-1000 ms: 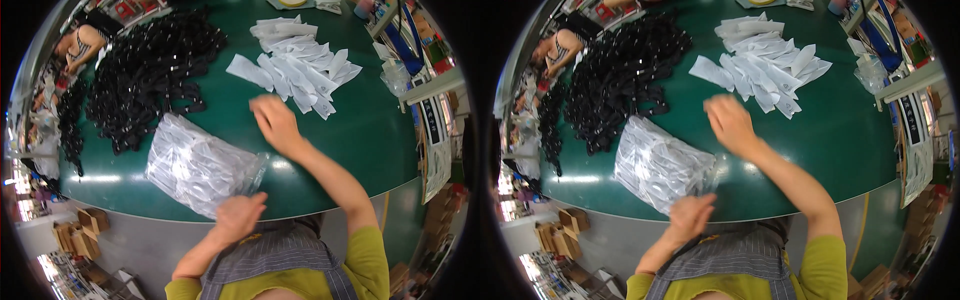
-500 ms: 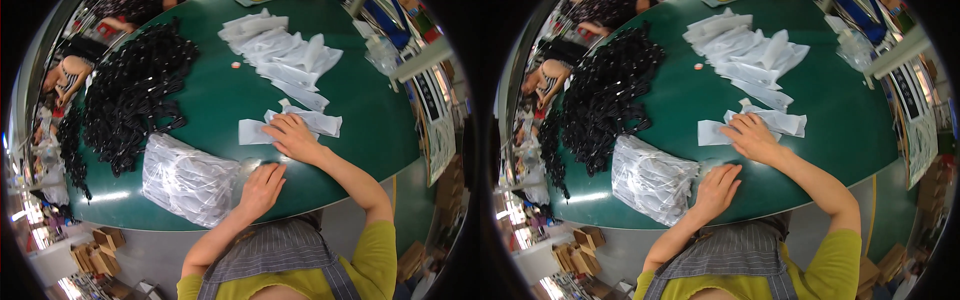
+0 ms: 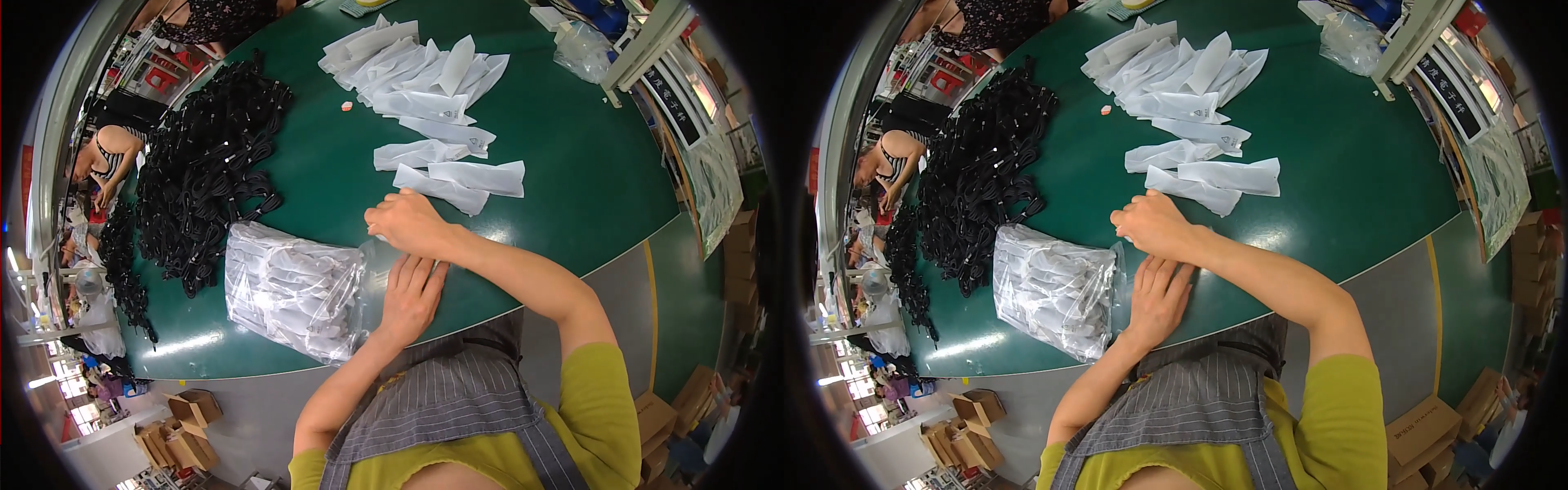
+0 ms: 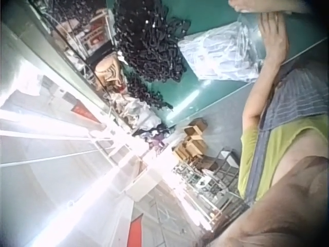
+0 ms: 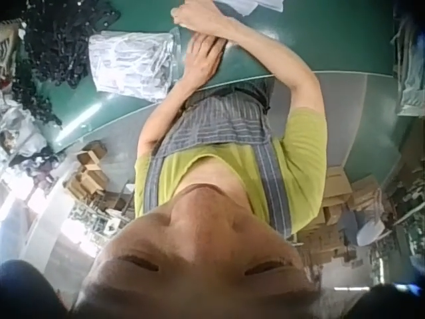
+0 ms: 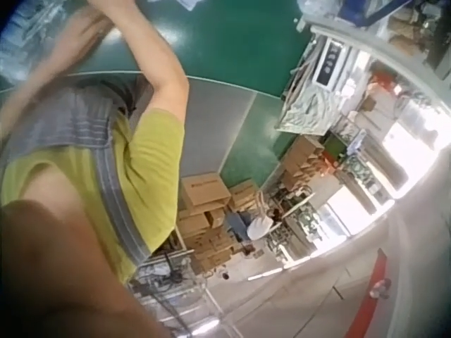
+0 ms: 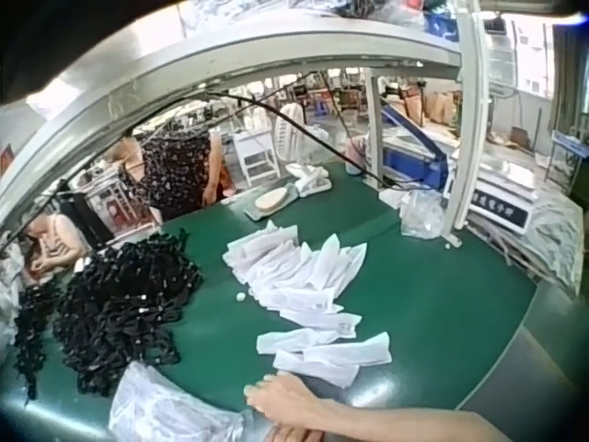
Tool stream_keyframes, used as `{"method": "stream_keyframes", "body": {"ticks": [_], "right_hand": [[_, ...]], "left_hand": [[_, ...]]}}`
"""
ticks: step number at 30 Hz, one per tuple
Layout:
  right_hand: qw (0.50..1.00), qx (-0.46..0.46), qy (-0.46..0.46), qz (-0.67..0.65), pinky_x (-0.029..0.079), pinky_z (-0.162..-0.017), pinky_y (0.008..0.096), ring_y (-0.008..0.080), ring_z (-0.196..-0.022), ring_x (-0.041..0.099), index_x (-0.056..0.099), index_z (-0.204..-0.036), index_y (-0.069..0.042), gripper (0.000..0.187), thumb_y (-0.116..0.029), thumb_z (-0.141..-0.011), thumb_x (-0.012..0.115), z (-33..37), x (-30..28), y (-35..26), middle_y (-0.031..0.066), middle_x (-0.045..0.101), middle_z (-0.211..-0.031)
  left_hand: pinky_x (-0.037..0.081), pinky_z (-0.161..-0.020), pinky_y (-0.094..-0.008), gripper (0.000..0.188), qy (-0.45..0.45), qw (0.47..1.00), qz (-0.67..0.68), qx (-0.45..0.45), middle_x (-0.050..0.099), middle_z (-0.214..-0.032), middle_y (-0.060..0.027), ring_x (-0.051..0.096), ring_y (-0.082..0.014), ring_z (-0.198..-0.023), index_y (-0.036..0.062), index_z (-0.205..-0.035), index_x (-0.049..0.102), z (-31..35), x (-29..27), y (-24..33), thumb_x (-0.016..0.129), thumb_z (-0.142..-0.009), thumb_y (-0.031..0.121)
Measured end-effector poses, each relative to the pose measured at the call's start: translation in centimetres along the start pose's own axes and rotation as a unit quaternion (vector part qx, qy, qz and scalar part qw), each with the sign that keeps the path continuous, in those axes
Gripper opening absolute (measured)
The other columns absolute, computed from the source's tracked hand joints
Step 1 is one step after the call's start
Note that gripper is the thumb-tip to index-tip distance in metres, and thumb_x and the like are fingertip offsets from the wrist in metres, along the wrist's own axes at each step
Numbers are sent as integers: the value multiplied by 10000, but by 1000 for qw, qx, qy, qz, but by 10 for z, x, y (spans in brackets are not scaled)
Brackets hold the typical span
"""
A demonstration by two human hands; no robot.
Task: Packing bundled electrical cables into white plastic sleeves and then into a larger clear plastic bag.
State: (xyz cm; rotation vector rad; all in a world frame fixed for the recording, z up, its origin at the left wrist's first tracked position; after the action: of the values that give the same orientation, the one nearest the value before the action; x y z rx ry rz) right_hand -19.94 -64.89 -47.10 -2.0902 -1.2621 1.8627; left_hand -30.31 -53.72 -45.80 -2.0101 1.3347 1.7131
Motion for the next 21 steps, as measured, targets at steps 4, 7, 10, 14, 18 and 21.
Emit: {"method": "stream_keyframes", "body": {"ticks": [4,7,10,14,18,21], "right_hand": [[977,44,-141,-152,483,-620,456,341,-704,635,704,-868,-120,139,-247,-837,658,28,-13,7,117,641,-695],[994,60,34,-88,485,-732,424,309,-863,624,683,-959,-93,155,-186,-836,665,53,-45,7,79,659,-856],[980,69,172,70,488,-794,420,299,-966,604,658,-1030,-66,215,-142,-829,672,87,-62,30,83,649,-983],[988,75,129,46,490,-816,419,300,-963,592,642,-1078,-33,261,-121,-833,665,92,-59,38,111,637,-1012],[992,104,65,-12,481,-851,420,303,-1016,584,650,-1052,-35,233,-109,-831,645,98,-69,41,112,630,-1021],[981,96,-72,-150,489,-839,415,303,-963,604,664,-1038,-55,203,-114,-846,638,111,-69,37,99,640,-1003]], "left_hand": [[392,-1027,-478,440,0,997,-46,62,558,-1227,-125,506,-305,-1197,31,-1243,587,-1,14,-3,641,-809,77],[388,-1029,-476,429,-9,997,-35,67,572,-1200,-104,529,-287,-1148,38,-1224,589,-6,21,-12,615,-799,92],[444,-944,-432,400,18,994,-36,98,587,-1113,-89,558,-258,-1024,43,-1200,589,-19,28,-10,593,-807,116],[467,-697,-327,335,-8,988,-69,136,520,-905,-52,527,-200,-845,53,-1162,592,-35,33,-19,609,-857,190],[482,-789,-358,331,-105,982,-65,144,552,-978,-66,551,-235,-925,74,-1069,594,-42,23,-29,683,-844,300],[365,-1052,-498,347,10,985,-71,158,535,-1278,-147,506,-318,-1191,59,-1013,581,-39,18,-24,730,-804,292]]}}
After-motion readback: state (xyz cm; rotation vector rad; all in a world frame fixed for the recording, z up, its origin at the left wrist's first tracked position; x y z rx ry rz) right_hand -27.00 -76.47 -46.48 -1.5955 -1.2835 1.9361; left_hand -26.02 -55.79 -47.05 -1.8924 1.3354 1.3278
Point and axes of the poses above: each hand's wrist, its own z-axis away from the middle knuckle, its own x-axis out of the palm, y = z × x, the point moved 1 cm from there along -z, towards the middle knuckle
